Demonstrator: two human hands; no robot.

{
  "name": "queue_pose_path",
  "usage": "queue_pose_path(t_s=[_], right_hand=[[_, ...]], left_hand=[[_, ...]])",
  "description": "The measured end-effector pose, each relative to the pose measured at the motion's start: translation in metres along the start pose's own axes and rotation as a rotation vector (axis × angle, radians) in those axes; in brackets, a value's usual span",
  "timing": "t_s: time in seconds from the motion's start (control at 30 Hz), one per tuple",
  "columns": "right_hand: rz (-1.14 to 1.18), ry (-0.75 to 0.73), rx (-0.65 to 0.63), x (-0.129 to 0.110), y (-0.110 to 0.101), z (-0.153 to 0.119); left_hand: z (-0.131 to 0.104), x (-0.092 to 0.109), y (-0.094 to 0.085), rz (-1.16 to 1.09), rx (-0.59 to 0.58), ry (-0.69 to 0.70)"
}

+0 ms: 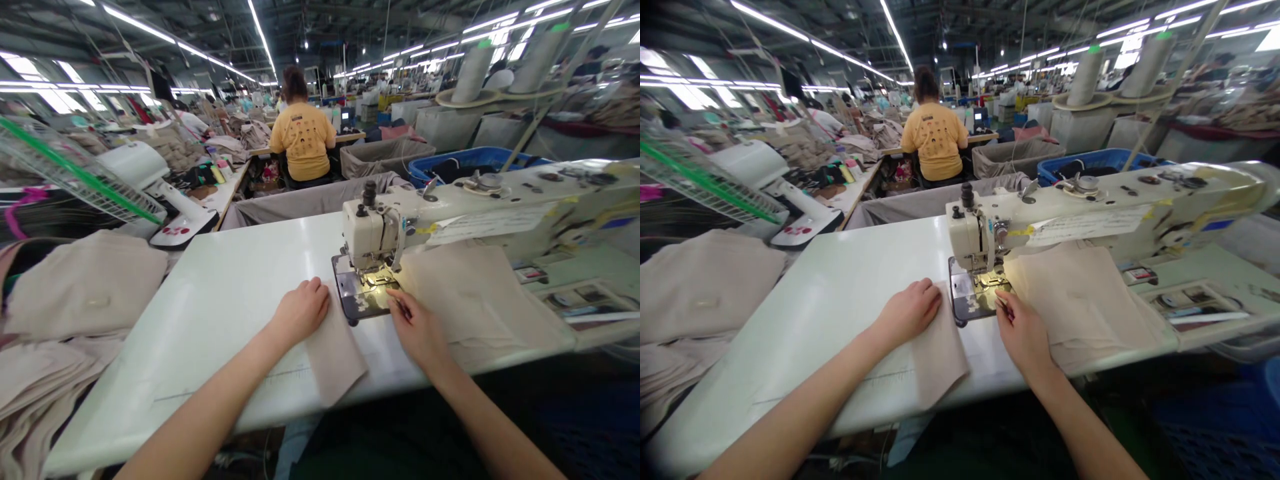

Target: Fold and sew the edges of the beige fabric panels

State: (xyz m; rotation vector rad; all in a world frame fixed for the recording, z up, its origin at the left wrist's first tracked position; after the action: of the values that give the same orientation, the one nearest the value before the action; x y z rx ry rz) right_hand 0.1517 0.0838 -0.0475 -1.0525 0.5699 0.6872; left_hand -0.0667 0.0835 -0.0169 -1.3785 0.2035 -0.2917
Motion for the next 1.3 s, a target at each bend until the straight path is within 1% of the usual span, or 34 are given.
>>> queue_pose_path(t_s=[0.07, 0.1, 0.17, 0.27, 0.4, 0.5, 0.6, 0.67, 0.73, 0.83, 0.9, 0.97, 1.13, 1.3], right_hand=[[0.069, 0.013, 0.013, 0.002, -0.003, 0.000], [0.102, -0.001, 0.013, 0.001, -0.004, -0.001], [0.163, -0.058, -0.006, -0.003, -0.006, -0.002], [0.212, -0.170, -0.107, -0.014, -0.006, -0.008], [0.121, -0.285, -0.289, -0.026, -0.003, -0.020], [0.020, -0.319, -0.367, -0.028, -0.003, -0.026], [-0.030, -0.326, -0.404, -0.026, -0.002, -0.029], [-0.014, -0.311, -0.405, -0.025, -0.003, -0.027], [0.042, -0.258, -0.373, -0.024, -0.003, -0.023], [0.135, -0.104, -0.305, -0.020, -0.001, -0.014], [0.173, -0.009, -0.292, -0.016, 0.004, -0.010], [0.174, 0.046, -0.302, -0.014, 0.010, -0.007], [0.083, 0.046, -0.394, -0.012, 0.021, -0.006], [0.065, 0.046, -0.462, -0.009, 0.025, -0.007]], left_hand=[[-0.006, -0.014, 0.002, 0.168, -0.054, -0.188], [-0.010, -0.018, 0.003, 0.210, -0.077, -0.252], [-0.018, -0.021, 0.003, 0.243, -0.116, -0.323], [-0.026, -0.023, 0.001, 0.261, -0.146, -0.360], [-0.029, -0.023, -0.002, 0.272, -0.137, -0.366], [-0.029, -0.023, -0.003, 0.274, -0.131, -0.368], [-0.029, -0.022, -0.003, 0.278, -0.141, -0.375], [-0.028, -0.022, -0.003, 0.282, -0.146, -0.374], [-0.029, -0.022, -0.002, 0.286, -0.146, -0.375], [-0.029, -0.023, -0.001, 0.290, -0.143, -0.383], [-0.030, -0.023, -0.001, 0.287, -0.147, -0.392], [-0.031, -0.024, 0.001, 0.279, -0.154, -0.403], [-0.032, -0.024, 0.002, 0.264, -0.149, -0.411], [-0.033, -0.026, 0.003, 0.257, -0.135, -0.420]])
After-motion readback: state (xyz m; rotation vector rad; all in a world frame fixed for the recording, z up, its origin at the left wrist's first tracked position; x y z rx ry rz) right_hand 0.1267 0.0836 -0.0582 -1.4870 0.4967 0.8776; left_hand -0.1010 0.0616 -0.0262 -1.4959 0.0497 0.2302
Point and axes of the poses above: each hand's wrist, its own z-axis towards the middle knuckle, its own y-axis out of the palm, x = y × z, the point moved 8 cm from there along z, towards the middle knuckle, and after that the axes turned 11 degrees about x, right-handed, at the moved point
